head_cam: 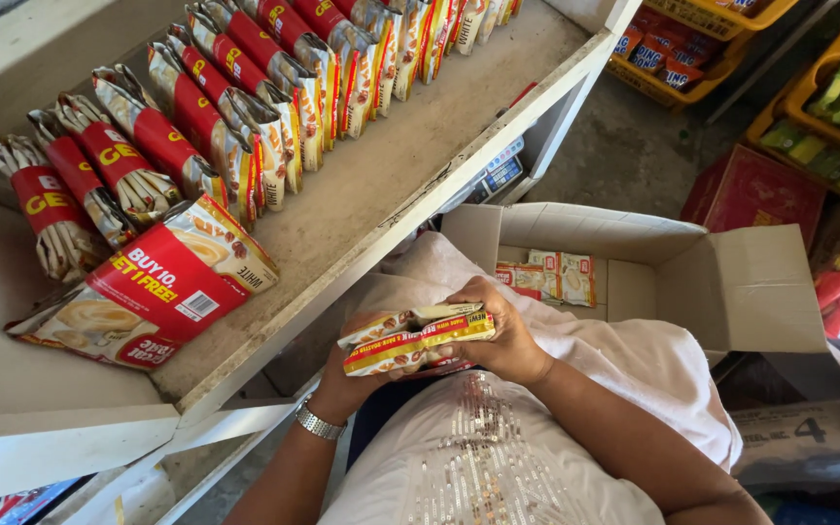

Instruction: Stocking coffee packets onto grocery store shelves from a cardboard box.

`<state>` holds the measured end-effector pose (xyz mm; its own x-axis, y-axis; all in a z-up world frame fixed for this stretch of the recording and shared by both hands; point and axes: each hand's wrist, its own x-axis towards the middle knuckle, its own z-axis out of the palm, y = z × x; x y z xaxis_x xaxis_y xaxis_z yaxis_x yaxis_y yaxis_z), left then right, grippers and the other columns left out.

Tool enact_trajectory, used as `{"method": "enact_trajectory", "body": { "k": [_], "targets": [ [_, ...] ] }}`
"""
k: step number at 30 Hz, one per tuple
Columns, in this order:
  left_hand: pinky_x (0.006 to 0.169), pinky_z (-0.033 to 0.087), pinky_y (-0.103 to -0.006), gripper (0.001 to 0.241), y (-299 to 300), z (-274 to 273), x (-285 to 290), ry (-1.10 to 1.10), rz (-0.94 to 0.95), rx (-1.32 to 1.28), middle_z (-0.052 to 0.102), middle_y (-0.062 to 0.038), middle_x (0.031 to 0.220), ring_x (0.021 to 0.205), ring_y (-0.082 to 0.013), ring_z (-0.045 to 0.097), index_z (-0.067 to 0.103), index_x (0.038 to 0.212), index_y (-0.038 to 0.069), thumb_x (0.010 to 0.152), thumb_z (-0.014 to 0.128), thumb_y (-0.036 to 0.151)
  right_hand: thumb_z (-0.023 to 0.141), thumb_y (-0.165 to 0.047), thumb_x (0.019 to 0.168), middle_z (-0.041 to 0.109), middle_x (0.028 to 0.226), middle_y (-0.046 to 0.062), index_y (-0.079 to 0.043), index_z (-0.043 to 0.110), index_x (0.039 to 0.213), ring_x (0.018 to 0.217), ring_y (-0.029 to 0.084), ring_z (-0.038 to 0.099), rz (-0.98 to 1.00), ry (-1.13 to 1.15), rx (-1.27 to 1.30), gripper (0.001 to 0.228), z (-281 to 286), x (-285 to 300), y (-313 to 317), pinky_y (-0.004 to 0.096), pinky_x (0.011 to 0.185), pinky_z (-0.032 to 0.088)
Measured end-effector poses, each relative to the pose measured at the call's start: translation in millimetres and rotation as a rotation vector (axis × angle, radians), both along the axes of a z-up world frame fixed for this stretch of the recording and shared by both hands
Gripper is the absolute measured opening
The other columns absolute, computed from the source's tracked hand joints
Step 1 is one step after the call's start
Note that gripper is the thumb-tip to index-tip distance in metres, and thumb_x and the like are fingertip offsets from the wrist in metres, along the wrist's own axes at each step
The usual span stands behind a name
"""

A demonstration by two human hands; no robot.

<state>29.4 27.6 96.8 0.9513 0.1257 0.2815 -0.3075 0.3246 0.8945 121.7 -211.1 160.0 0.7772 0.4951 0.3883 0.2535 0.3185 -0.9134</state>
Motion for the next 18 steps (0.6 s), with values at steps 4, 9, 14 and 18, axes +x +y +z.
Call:
{"method": "enact_trajectory", "body": {
  "k": [4, 9, 14, 18],
  "targets": [
    [0.084, 0.064, -0.0414, 0.096, 0.1, -4.8, 1.5, 0.000, -0.001, 0.003, 0.071, -0.024, 0.112, 0.097, -0.0262, 0.074, 0.047, 0.137, -0.004, 0.058, 0.100, 0.002, 0.098, -0.003, 0.067, 0.058, 0.102, 0.015, 0.001, 0.061, 0.118, 0.089, 0.016, 0.058, -0.002, 0.010, -0.012, 0.063, 0.9, 0.4, -2.1, 0.029, 0.077, 0.052],
    [0.085, 0.063, -0.0407, 0.095, -0.7, -8.8, 1.6, 0.003, 0.002, 0.015, 0.070, -0.023, 0.113, 0.099, -0.0254, 0.073, 0.048, 0.137, -0.004, 0.058, 0.101, 0.005, 0.098, -0.004, 0.067, 0.058, 0.105, 0.015, 0.000, 0.060, 0.121, 0.091, 0.016, 0.057, 0.007, -0.016, -0.046, 0.066, 3.0, 2.3, -2.8, 0.030, 0.078, 0.051],
    [0.086, 0.062, -0.0403, 0.095, -1.2, -10.0, 3.2, 0.001, 0.006, 0.024, 0.069, -0.022, 0.113, 0.100, -0.0248, 0.072, 0.048, 0.137, -0.003, 0.059, 0.101, 0.007, 0.098, -0.003, 0.067, 0.057, 0.104, 0.014, 0.000, 0.060, 0.121, 0.090, 0.016, 0.057, 0.007, 0.005, -0.042, 0.067, 1.0, 1.3, -2.6, 0.030, 0.079, 0.051],
    [0.087, 0.062, -0.0398, 0.095, -1.2, -10.3, 3.6, 0.002, 0.009, 0.034, 0.068, -0.021, 0.113, 0.101, -0.0242, 0.071, 0.049, 0.136, -0.003, 0.059, 0.101, 0.009, 0.098, -0.002, 0.066, 0.057, 0.103, 0.015, 0.002, 0.060, 0.121, 0.090, 0.016, 0.057, -0.003, 0.014, -0.049, 0.067, 3.3, 0.9, -2.6, 0.031, 0.079, 0.052]
  ]
}}
